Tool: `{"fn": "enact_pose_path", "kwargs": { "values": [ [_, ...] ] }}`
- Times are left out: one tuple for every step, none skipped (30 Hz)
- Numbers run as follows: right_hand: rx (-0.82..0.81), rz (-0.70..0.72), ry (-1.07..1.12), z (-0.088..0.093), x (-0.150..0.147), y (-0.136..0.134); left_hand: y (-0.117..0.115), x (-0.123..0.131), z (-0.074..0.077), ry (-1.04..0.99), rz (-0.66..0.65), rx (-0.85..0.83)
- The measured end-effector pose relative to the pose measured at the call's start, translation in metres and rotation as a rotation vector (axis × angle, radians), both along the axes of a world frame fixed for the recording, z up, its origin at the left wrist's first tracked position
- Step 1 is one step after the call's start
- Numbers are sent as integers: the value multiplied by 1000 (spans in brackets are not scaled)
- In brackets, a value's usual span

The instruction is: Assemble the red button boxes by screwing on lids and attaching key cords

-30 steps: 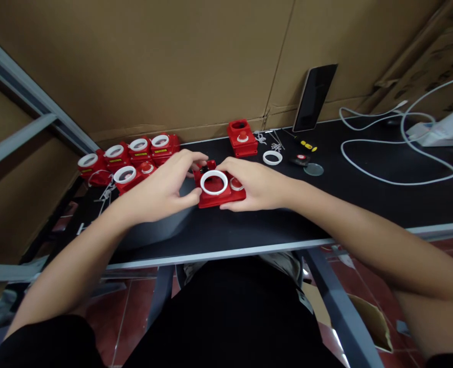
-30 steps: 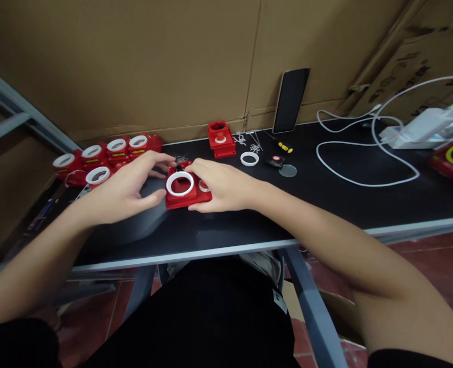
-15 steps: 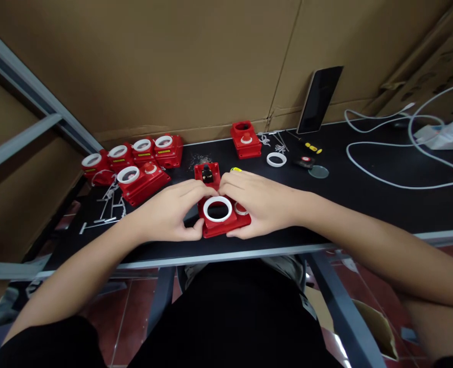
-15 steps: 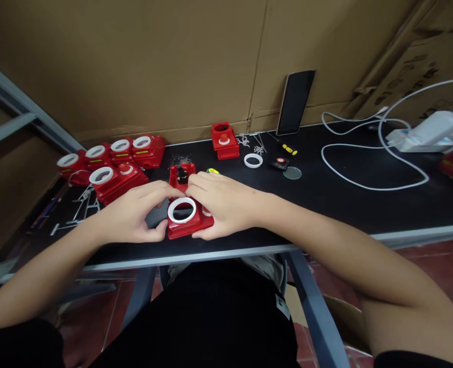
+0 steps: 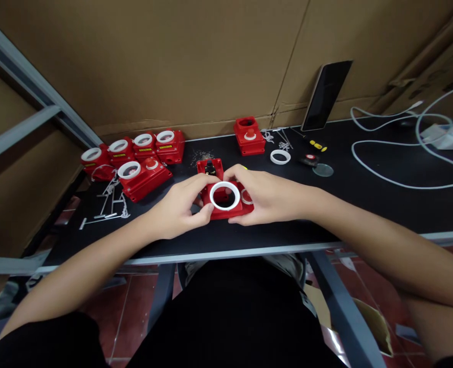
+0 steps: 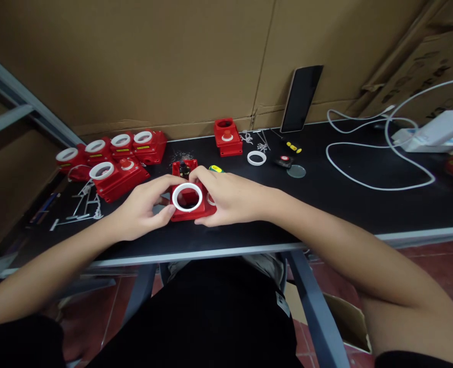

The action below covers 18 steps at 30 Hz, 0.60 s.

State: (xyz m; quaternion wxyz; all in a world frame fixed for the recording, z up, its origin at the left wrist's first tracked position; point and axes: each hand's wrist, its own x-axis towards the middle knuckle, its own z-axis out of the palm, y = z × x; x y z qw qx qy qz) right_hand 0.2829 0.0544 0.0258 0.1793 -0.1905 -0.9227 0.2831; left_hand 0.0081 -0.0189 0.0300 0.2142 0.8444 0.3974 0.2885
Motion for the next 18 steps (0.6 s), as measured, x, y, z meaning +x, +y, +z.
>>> {"fn": "enact_pose_path", "kwargs": {
  "values": [
    [-27, -4, 25, 1, 0, 0, 1, 0, -2, -42, 10, -5],
    [-46, -15, 40, 2, -1, -1, 1, 0, -3, -81, 16, -19],
    [-62, -28, 42, 3, -1, -1, 2, 0, -5, -121, 18, -41],
    [-79, -40, 32, 3, -2, -2, 3, 0, -7, -160, 14, -66],
    [-95, -50, 17, 4, -3, -2, 4, 0, -9, -197, 9, -92],
    [-107, -56, 4, 4, -4, -3, 5, -1, -11, -228, 0, -109],
    [-107, -60, -3, 3, -4, -3, 6, -1, -12, -249, -10, -115],
    [-93, -64, -3, 2, -5, -2, 6, -1, -14, -259, -21, -116],
    [-65, -68, 9, 1, -5, -1, 7, 0, -15, -260, -31, -113],
    [-29, -72, 28, 0, -5, 0, 7, 0, -16, -253, -40, -108],
    [10, -72, 48, -2, -4, 2, 8, 0, -17, -248, -43, -101],
    [48, -66, 69, -3, -4, 3, 8, 1, -19, -252, -41, -92],
    [83, -55, 90, -3, -3, 4, 8, 1, -20, -268, -33, -86],
    [116, -38, 111, -4, -2, 5, 8, 1, -21, -292, -25, -82],
    [149, -16, 131, -4, -1, 5, 8, 1, -21, -322, -18, -78],
    [185, 5, 152, -3, -1, 6, 9, 1, -21, -352, -14, -80],
    [222, 25, 173, -3, 0, 6, 9, 1, -21, -380, -13, -82],
    [257, 39, 194, -3, 1, 6, 9, 0, -21, -400, -14, -87]
  ]
}}
